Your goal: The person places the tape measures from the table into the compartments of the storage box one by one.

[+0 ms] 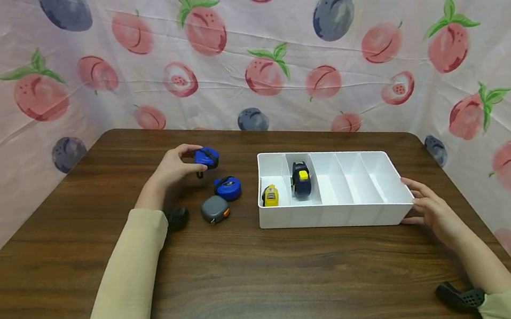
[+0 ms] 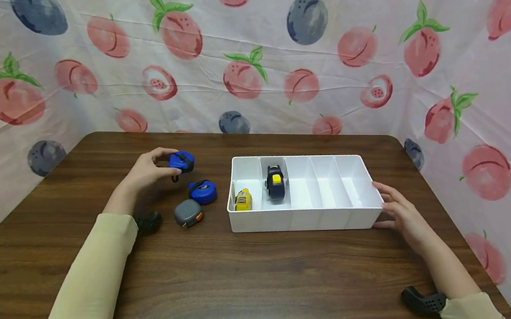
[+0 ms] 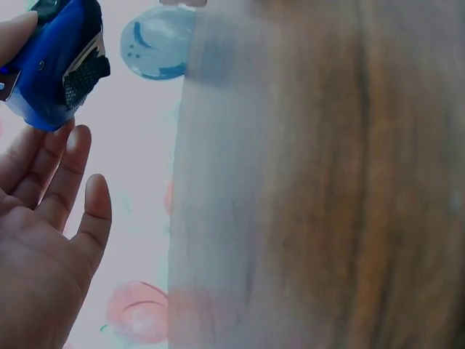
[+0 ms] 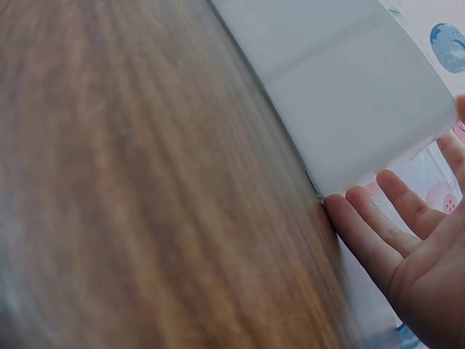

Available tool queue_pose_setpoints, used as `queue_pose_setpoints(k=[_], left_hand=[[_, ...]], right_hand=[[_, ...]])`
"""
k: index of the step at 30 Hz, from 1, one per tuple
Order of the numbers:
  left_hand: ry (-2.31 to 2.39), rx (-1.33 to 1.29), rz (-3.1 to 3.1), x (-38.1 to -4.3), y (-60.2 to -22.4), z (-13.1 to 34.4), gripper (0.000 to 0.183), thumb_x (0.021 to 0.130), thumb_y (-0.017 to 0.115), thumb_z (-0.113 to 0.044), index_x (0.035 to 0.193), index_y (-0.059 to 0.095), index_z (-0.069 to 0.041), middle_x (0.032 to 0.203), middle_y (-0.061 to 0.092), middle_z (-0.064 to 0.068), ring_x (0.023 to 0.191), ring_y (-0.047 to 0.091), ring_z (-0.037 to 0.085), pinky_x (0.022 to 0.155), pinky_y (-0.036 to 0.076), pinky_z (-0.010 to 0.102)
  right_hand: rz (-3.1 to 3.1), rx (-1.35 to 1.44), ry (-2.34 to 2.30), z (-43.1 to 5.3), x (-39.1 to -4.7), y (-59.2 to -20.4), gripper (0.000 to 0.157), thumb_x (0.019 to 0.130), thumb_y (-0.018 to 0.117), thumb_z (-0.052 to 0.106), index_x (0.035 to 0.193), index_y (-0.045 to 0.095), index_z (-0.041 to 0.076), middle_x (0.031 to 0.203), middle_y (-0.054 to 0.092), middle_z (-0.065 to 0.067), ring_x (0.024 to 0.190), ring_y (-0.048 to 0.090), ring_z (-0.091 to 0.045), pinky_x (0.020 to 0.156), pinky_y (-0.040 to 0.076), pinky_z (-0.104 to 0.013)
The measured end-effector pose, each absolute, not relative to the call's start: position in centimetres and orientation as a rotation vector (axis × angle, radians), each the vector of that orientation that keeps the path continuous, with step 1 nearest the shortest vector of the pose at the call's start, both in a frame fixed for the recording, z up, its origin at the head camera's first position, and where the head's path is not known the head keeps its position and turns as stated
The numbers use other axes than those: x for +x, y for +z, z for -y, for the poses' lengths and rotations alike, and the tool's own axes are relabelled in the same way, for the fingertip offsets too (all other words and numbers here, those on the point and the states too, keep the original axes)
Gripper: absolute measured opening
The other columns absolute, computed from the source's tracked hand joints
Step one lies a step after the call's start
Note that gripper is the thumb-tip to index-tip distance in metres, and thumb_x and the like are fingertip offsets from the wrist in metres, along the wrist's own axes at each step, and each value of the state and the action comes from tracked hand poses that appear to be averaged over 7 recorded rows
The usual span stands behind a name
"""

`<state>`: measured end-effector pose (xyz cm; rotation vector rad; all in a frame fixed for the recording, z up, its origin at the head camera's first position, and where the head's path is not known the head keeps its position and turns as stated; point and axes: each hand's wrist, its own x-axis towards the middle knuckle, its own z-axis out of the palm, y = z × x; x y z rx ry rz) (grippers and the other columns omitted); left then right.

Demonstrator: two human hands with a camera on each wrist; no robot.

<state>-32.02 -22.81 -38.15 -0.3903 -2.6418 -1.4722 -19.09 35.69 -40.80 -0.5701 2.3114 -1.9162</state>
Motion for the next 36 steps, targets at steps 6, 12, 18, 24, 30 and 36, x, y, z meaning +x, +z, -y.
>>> queue_pose_setpoints(k=[6, 12, 18, 24, 30, 36], left_hand=[[-1.479, -0.338, 2.616, -31.7, -37.6, 22.5, 0.058, 0.082, 0.078, -0.018, 0.132, 0.054, -0.003, 0.12, 0.056, 0.022, 0.107, 0.054, 0.033, 0.077, 0.043, 0.036], [-1.529, -0.314, 2.582, -31.1, -36.7, 21.9, 0.056, 0.081, 0.078, -0.019, 0.131, 0.055, -0.007, 0.12, 0.058, 0.018, 0.108, 0.053, 0.028, 0.08, 0.043, 0.038], [-1.548, -0.364, 2.551, -30.5, -36.2, 21.5, 0.058, 0.082, 0.078, -0.018, 0.132, 0.054, -0.004, 0.118, 0.059, 0.02, 0.101, 0.056, 0.029, 0.078, 0.044, 0.032], [-1.514, -0.358, 2.528, -30.4, -35.9, 21.1, 0.054, 0.08, 0.079, -0.017, 0.129, 0.057, -0.006, 0.113, 0.061, 0.015, 0.095, 0.056, 0.024, 0.071, 0.044, 0.031], [-1.501, -0.358, 2.516, -30.0, -35.5, 20.6, 0.054, 0.079, 0.08, -0.02, 0.127, 0.059, -0.007, 0.112, 0.06, 0.014, 0.099, 0.054, 0.026, 0.074, 0.043, 0.034], [-1.488, -0.37, 2.506, -29.5, -34.8, 20.0, 0.055, 0.078, 0.081, -0.021, 0.127, 0.059, -0.006, 0.115, 0.058, 0.014, 0.107, 0.049, 0.029, 0.078, 0.041, 0.037]], right_hand=[[-2.316, -0.571, -1.915, -35.7, -19.1, -40.8, 0.046, 0.103, 0.03, 0.013, 0.149, 0.031, 0.019, 0.129, 0.044, 0.008, 0.107, 0.056, -0.007, 0.077, 0.052, -0.034], [-2.308, -0.569, -1.917, -35.7, -19.1, -40.8, 0.047, 0.103, 0.029, 0.012, 0.149, 0.03, 0.019, 0.128, 0.044, 0.008, 0.107, 0.056, -0.007, 0.077, 0.051, -0.034], [-2.297, -0.562, -1.931, -35.6, -19.1, -40.8, 0.046, 0.103, 0.029, 0.012, 0.148, 0.032, 0.019, 0.127, 0.045, 0.007, 0.107, 0.056, -0.007, 0.076, 0.051, -0.034], [-2.295, -0.56, -1.931, -35.6, -19.1, -40.7, 0.046, 0.103, 0.03, 0.012, 0.148, 0.032, 0.019, 0.127, 0.045, 0.008, 0.107, 0.056, -0.007, 0.076, 0.052, -0.034], [-2.299, -0.56, -1.927, -35.6, -19.1, -40.7, 0.046, 0.103, 0.029, 0.013, 0.148, 0.032, 0.02, 0.128, 0.044, 0.008, 0.106, 0.056, -0.007, 0.077, 0.052, -0.035], [-2.286, -0.585, -1.933, -35.6, -19.1, -40.8, 0.046, 0.103, 0.029, 0.011, 0.148, 0.033, 0.02, 0.127, 0.045, 0.008, 0.105, 0.057, -0.007, 0.076, 0.052, -0.034]])
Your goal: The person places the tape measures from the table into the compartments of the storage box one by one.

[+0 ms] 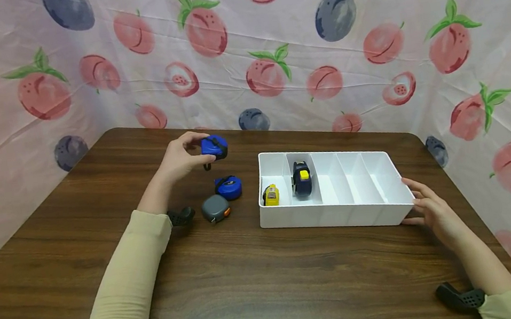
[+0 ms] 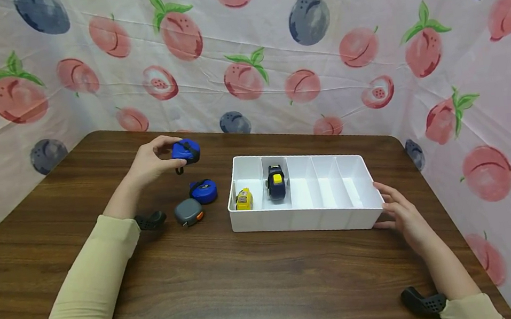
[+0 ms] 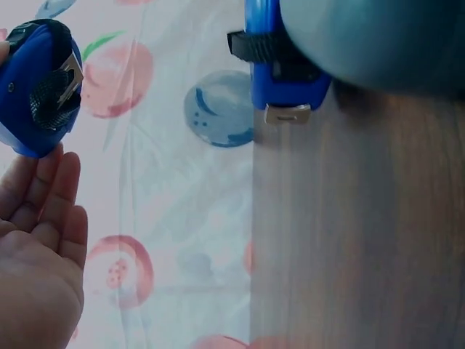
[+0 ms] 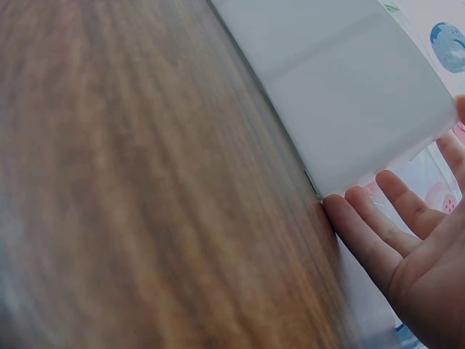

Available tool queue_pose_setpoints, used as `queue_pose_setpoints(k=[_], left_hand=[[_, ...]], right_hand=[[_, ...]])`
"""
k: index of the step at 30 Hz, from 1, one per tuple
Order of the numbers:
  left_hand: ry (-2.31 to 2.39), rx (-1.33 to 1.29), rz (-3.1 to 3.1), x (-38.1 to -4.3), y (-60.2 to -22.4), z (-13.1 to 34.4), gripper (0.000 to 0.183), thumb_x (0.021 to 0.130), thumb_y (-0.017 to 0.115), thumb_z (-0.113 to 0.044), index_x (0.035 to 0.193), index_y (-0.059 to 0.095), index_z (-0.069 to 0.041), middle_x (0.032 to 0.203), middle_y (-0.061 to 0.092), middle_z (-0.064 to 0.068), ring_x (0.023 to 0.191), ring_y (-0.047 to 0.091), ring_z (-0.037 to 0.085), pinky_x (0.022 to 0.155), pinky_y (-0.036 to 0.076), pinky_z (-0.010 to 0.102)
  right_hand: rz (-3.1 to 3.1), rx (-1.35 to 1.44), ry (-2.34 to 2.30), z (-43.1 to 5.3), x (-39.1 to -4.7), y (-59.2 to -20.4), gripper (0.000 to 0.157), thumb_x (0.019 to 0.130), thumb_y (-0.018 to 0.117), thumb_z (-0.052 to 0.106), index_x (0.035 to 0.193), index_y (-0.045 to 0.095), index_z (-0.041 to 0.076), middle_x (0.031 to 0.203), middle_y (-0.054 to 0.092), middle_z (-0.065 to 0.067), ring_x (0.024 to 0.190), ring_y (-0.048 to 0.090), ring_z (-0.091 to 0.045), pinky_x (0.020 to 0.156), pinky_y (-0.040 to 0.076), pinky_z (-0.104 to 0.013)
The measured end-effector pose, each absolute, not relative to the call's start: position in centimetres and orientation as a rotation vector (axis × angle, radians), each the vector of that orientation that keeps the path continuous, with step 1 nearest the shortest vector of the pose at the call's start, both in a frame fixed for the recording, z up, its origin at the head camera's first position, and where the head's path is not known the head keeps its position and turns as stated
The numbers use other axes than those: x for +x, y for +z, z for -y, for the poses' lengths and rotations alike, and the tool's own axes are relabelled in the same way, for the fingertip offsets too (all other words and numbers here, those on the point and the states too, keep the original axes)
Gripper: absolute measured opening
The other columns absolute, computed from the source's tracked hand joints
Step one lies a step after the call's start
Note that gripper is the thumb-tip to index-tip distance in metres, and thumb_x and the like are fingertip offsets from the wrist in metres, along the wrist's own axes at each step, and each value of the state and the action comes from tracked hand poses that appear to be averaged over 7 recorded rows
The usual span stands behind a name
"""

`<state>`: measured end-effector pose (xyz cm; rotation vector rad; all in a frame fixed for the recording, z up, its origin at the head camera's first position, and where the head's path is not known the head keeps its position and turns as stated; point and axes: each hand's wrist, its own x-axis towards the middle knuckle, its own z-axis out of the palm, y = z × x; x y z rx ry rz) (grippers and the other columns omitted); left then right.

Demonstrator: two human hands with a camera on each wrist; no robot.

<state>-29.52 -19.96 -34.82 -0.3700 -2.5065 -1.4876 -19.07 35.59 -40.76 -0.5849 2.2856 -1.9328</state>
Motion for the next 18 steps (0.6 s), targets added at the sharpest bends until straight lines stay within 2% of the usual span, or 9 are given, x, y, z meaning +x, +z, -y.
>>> queue_pose_setpoints(k=[7, 10, 14, 18], left_hand=[[-1.522, -0.427, 2.453, -29.1, -34.3, 19.2, 0.053, 0.076, 0.083, -0.016, 0.123, 0.062, -0.003, 0.119, 0.056, 0.013, 0.115, 0.046, 0.033, 0.093, 0.036, 0.048], [-1.522, -0.434, 2.446, -29.0, -34.1, 19.0, 0.053, 0.075, 0.083, -0.015, 0.122, 0.062, -0.003, 0.124, 0.055, 0.011, 0.12, 0.043, 0.031, 0.101, 0.03, 0.051], [-1.502, -0.43, 2.45, -28.9, -33.9, 18.8, 0.053, 0.075, 0.083, -0.016, 0.122, 0.062, -0.003, 0.131, 0.052, 0.01, 0.127, 0.038, 0.028, 0.106, 0.025, 0.052], [-1.495, -0.456, 2.425, -28.7, -33.8, 18.6, 0.052, 0.074, 0.084, -0.014, 0.12, 0.063, -0.002, 0.131, 0.052, 0.009, 0.129, 0.039, 0.027, 0.106, 0.024, 0.052]], right_hand=[[-2.296, -0.574, -1.924, -35.5, -19.0, -40.7, 0.046, 0.103, 0.029, 0.013, 0.149, 0.032, 0.019, 0.127, 0.045, 0.009, 0.106, 0.057, -0.006, 0.077, 0.052, -0.034], [-2.3, -0.568, -1.922, -35.5, -19.0, -40.7, 0.046, 0.103, 0.03, 0.013, 0.148, 0.032, 0.02, 0.128, 0.044, 0.009, 0.106, 0.057, -0.006, 0.077, 0.052, -0.034], [-2.299, -0.564, -1.926, -35.6, -19.0, -40.7, 0.046, 0.103, 0.03, 0.013, 0.148, 0.032, 0.02, 0.128, 0.044, 0.009, 0.106, 0.057, -0.006, 0.077, 0.052, -0.034], [-2.292, -0.573, -1.937, -35.6, -19.1, -40.8, 0.046, 0.103, 0.03, 0.012, 0.148, 0.032, 0.02, 0.128, 0.044, 0.008, 0.106, 0.057, -0.007, 0.076, 0.052, -0.033]])
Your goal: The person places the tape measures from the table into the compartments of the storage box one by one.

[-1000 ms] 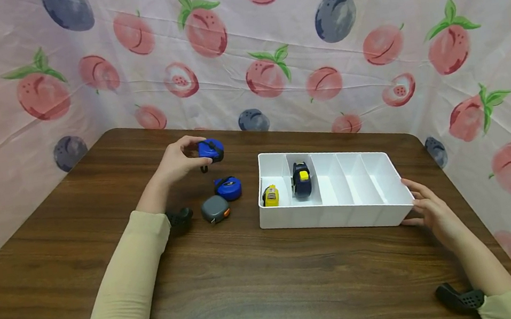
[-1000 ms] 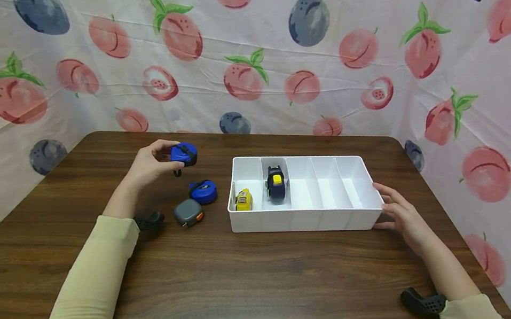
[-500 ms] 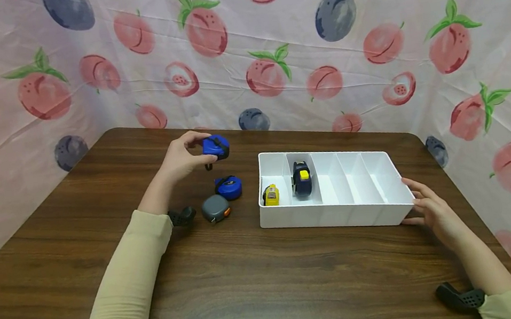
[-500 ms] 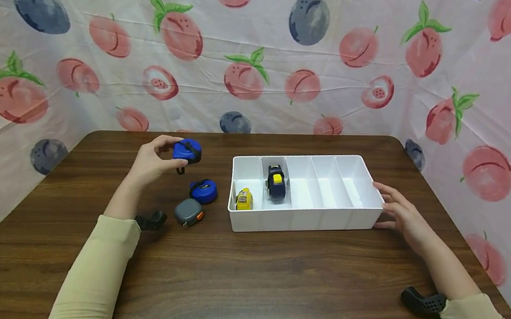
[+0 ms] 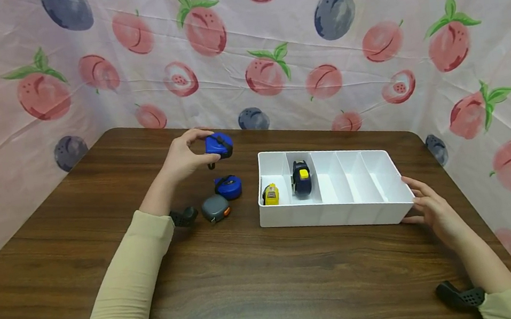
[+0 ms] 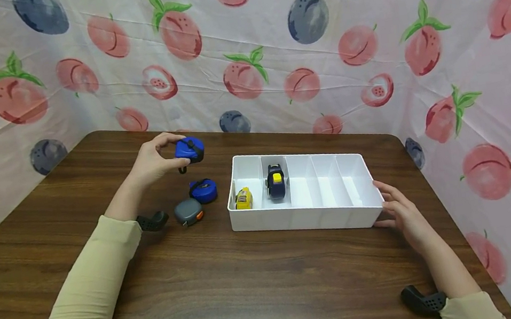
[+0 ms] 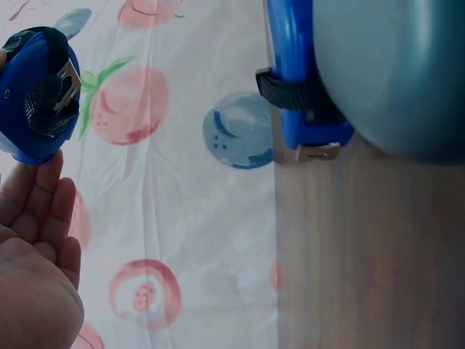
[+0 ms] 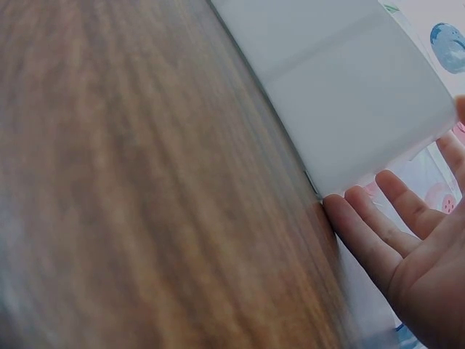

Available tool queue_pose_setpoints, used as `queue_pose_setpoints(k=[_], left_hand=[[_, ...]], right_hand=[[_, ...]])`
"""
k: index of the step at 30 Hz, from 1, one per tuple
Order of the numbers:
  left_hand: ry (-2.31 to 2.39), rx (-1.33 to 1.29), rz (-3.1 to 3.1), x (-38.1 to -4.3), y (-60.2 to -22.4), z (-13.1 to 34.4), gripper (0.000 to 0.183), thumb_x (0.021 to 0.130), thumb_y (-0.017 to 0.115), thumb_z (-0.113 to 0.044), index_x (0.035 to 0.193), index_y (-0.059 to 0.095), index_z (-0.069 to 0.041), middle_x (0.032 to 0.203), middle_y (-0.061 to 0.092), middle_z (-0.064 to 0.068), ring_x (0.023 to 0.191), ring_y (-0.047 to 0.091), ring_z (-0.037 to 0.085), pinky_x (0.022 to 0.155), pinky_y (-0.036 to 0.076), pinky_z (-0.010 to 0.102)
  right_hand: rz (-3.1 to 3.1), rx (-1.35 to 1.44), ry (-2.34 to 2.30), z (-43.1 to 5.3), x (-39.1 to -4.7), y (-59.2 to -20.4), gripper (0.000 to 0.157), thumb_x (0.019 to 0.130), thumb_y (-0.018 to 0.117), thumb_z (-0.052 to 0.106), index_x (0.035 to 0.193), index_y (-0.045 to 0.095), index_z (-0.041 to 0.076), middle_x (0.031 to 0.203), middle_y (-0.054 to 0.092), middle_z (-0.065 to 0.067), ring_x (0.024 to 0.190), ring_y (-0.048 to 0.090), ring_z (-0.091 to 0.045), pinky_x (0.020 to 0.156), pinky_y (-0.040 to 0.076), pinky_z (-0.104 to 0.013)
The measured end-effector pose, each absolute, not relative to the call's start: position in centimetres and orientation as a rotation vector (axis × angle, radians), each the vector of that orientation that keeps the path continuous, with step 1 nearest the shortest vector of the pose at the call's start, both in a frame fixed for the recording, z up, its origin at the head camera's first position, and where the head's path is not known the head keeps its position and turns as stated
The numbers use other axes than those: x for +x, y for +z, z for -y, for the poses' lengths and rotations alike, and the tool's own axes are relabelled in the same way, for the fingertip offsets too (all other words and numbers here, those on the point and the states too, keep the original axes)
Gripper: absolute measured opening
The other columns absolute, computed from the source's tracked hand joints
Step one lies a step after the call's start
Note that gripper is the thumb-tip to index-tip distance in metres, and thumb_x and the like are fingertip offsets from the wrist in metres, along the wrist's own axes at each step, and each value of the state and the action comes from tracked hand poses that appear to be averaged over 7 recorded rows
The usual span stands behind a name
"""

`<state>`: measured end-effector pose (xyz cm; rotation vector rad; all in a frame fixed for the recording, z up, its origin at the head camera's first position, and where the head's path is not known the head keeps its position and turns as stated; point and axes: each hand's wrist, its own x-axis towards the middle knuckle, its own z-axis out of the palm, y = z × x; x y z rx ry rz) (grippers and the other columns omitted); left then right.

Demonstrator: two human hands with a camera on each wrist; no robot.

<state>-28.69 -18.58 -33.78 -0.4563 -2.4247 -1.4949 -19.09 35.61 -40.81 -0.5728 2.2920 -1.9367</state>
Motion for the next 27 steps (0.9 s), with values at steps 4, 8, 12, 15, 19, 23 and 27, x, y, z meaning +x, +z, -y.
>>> queue_pose_setpoints(k=[4, 8, 12, 15, 19, 23, 27], left_hand=[[-1.488, -0.497, 2.399, -28.4, -33.4, 18.2, 0.05, 0.073, 0.084, -0.012, 0.118, 0.064, -0.002, 0.124, 0.056, 0.009, 0.122, 0.043, 0.025, 0.103, 0.028, 0.052], [-1.492, -0.513, 2.395, -27.9, -32.9, 17.7, 0.051, 0.073, 0.084, -0.013, 0.119, 0.065, -0.002, 0.123, 0.057, 0.009, 0.119, 0.043, 0.025, 0.101, 0.03, 0.051], [-1.486, -0.53, 2.397, -27.5, -32.5, 17.1, 0.051, 0.074, 0.084, -0.013, 0.12, 0.064, -0.002, 0.126, 0.056, 0.01, 0.122, 0.042, 0.026, 0.103, 0.029, 0.052], [-1.478, -0.544, 2.395, -27.2, -32.2, 16.8, 0.051, 0.074, 0.083, -0.013, 0.12, 0.064, -0.002, 0.127, 0.056, 0.011, 0.125, 0.041, 0.026, 0.105, 0.027, 0.052], [-1.47, -0.557, 2.402, -26.9, -31.9, 16.3, 0.051, 0.074, 0.084, -0.013, 0.12, 0.065, -0.003, 0.127, 0.056, 0.011, 0.126, 0.04, 0.026, 0.106, 0.025, 0.052], [-1.464, -0.567, 2.415, -26.7, -31.6, 15.8, 0.052, 0.073, 0.084, -0.015, 0.12, 0.065, -0.004, 0.128, 0.055, 0.01, 0.127, 0.039, 0.026, 0.105, 0.024, 0.053], [-1.485, -0.594, 2.405, -26.5, -31.3, 15.1, 0.052, 0.073, 0.084, -0.015, 0.121, 0.065, -0.005, 0.127, 0.057, 0.009, 0.125, 0.039, 0.025, 0.105, 0.025, 0.051]], right_hand=[[-2.298, -0.57, -1.937, -35.6, -19.1, -40.8, 0.046, 0.103, 0.03, 0.012, 0.148, 0.033, 0.021, 0.127, 0.044, 0.007, 0.106, 0.057, -0.007, 0.076, 0.052, -0.033], [-2.308, -0.571, -1.928, -35.7, -19.0, -40.8, 0.046, 0.103, 0.03, 0.013, 0.149, 0.032, 0.02, 0.128, 0.043, 0.007, 0.106, 0.056, -0.008, 0.076, 0.052, -0.033], [-2.313, -0.564, -1.92, -35.7, -19.0, -40.8, 0.047, 0.103, 0.03, 0.013, 0.149, 0.031, 0.019, 0.128, 0.043, 0.008, 0.106, 0.056, -0.008, 0.077, 0.052, -0.034], [-2.319, -0.554, -1.915, -35.6, -19.0, -40.9, 0.046, 0.103, 0.03, 0.014, 0.149, 0.031, 0.019, 0.128, 0.044, 0.008, 0.106, 0.056, -0.008, 0.077, 0.052, -0.034], [-2.317, -0.559, -1.918, -35.6, -19.0, -40.9, 0.045, 0.103, 0.031, 0.015, 0.148, 0.032, 0.019, 0.128, 0.044, 0.009, 0.106, 0.056, -0.007, 0.076, 0.052, -0.034], [-2.306, -0.57, -1.93, -35.6, -19.0, -40.9, 0.046, 0.103, 0.031, 0.013, 0.149, 0.032, 0.019, 0.128, 0.044, 0.009, 0.106, 0.056, -0.007, 0.076, 0.052, -0.034], [-2.297, -0.563, -1.935, -35.6, -19.0, -40.8, 0.046, 0.103, 0.03, 0.013, 0.149, 0.032, 0.019, 0.129, 0.044, 0.009, 0.107, 0.056, -0.008, 0.076, 0.052, -0.035]])
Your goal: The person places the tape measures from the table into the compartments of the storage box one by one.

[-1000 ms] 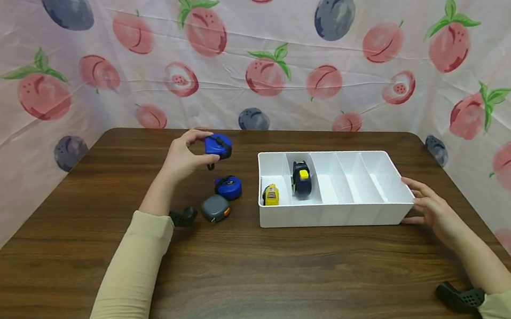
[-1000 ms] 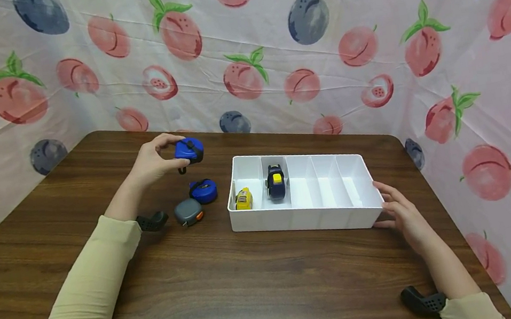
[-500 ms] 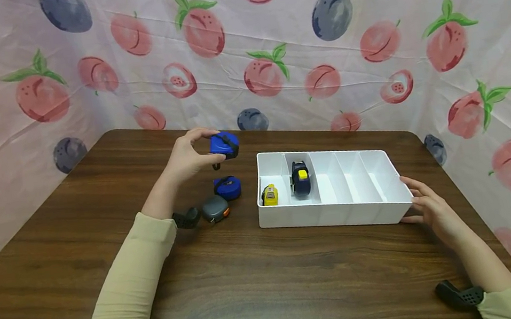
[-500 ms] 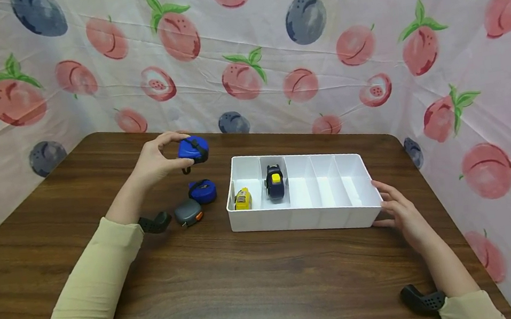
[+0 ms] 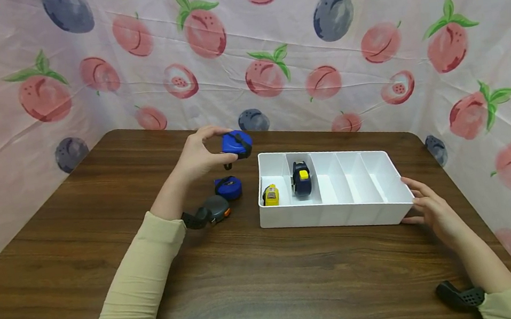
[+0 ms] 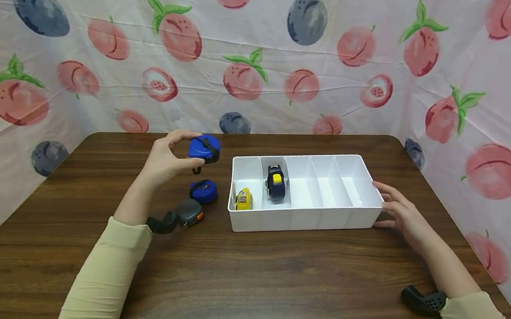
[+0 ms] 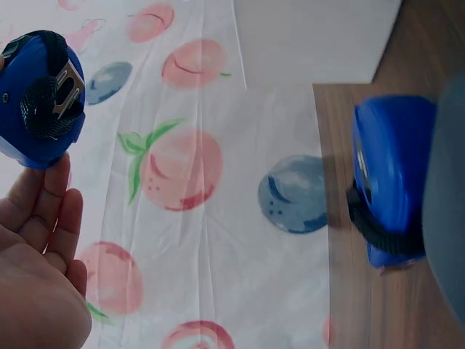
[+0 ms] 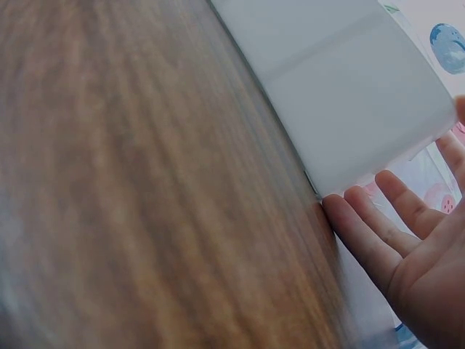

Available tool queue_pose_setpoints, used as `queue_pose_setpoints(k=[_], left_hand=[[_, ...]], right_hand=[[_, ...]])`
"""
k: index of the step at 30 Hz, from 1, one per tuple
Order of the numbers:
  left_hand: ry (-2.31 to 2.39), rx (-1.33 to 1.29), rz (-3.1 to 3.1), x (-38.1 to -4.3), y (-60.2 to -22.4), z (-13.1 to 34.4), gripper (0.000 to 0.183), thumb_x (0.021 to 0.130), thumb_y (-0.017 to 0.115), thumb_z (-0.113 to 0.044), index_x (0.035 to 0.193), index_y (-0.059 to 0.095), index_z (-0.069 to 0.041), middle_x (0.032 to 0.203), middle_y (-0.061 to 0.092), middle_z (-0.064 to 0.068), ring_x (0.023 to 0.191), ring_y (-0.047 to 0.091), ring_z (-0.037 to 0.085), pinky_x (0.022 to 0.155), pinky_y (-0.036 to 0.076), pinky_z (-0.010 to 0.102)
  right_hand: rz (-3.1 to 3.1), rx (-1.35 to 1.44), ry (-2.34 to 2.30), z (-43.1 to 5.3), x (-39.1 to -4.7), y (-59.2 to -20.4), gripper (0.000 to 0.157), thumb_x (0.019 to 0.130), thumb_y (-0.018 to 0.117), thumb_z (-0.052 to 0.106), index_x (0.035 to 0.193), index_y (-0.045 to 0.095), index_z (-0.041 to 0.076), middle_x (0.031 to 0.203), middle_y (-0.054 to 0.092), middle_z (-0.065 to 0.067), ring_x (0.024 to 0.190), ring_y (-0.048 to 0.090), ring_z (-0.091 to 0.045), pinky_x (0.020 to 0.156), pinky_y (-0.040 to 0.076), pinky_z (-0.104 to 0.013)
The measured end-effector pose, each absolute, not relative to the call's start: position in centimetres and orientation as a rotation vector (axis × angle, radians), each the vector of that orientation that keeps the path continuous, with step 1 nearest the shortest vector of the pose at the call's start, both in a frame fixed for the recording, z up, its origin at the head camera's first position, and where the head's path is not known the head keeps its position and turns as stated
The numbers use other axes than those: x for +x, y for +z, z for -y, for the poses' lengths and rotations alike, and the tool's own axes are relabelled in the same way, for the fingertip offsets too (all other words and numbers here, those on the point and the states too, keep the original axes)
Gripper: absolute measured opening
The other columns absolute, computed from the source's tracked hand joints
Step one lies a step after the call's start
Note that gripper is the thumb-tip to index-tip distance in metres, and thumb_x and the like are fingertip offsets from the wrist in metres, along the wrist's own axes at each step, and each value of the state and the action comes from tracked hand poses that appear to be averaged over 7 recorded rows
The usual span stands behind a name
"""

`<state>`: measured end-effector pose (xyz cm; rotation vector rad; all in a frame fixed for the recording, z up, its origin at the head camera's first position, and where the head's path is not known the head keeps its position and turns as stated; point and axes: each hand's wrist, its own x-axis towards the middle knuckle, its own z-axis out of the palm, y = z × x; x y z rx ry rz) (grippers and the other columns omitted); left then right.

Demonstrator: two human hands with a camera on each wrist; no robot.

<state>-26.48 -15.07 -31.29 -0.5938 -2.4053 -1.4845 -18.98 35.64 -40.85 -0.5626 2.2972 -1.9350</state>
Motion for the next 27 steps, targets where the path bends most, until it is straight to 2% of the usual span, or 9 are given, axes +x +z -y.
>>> queue_pose_setpoints(k=[13, 19, 27], left_hand=[[-1.601, -0.649, 2.345, -26.4, -30.5, 13.0, 0.052, 0.073, 0.083, -0.013, 0.122, 0.064, -0.006, 0.126, 0.058, 0.007, 0.126, 0.04, 0.021, 0.105, 0.027, 0.048], [-1.667, -0.71, 2.291, -26.3, -30.3, 11.8, 0.051, 0.074, 0.082, -0.007, 0.122, 0.064, -0.003, 0.12, 0.059, 0.009, 0.119, 0.043, 0.021, 0.101, 0.032, 0.045], [-1.722, -0.741, 2.271, -26.3, -30.1, 10.4, 0.051, 0.075, 0.081, -0.005, 0.123, 0.063, -0.001, 0.123, 0.056, 0.01, 0.118, 0.043, 0.023, 0.098, 0.036, 0.046]], right_hand=[[-2.285, -0.585, -1.948, -35.7, -19.1, -40.9, 0.046, 0.103, 0.03, 0.012, 0.148, 0.033, 0.021, 0.128, 0.044, 0.009, 0.106, 0.056, -0.008, 0.076, 0.052, -0.034], [-2.269, -0.613, -1.957, -35.9, -19.3, -40.9, 0.046, 0.103, 0.029, 0.01, 0.148, 0.033, 0.02, 0.128, 0.046, 0.009, 0.105, 0.057, -0.008, 0.076, 0.052, -0.035], [-2.29, -0.603, -1.932, -36.0, -19.4, -40.8, 0.047, 0.103, 0.03, 0.011, 0.149, 0.031, 0.019, 0.128, 0.044, 0.007, 0.106, 0.056, -0.008, 0.076, 0.052, -0.034]])
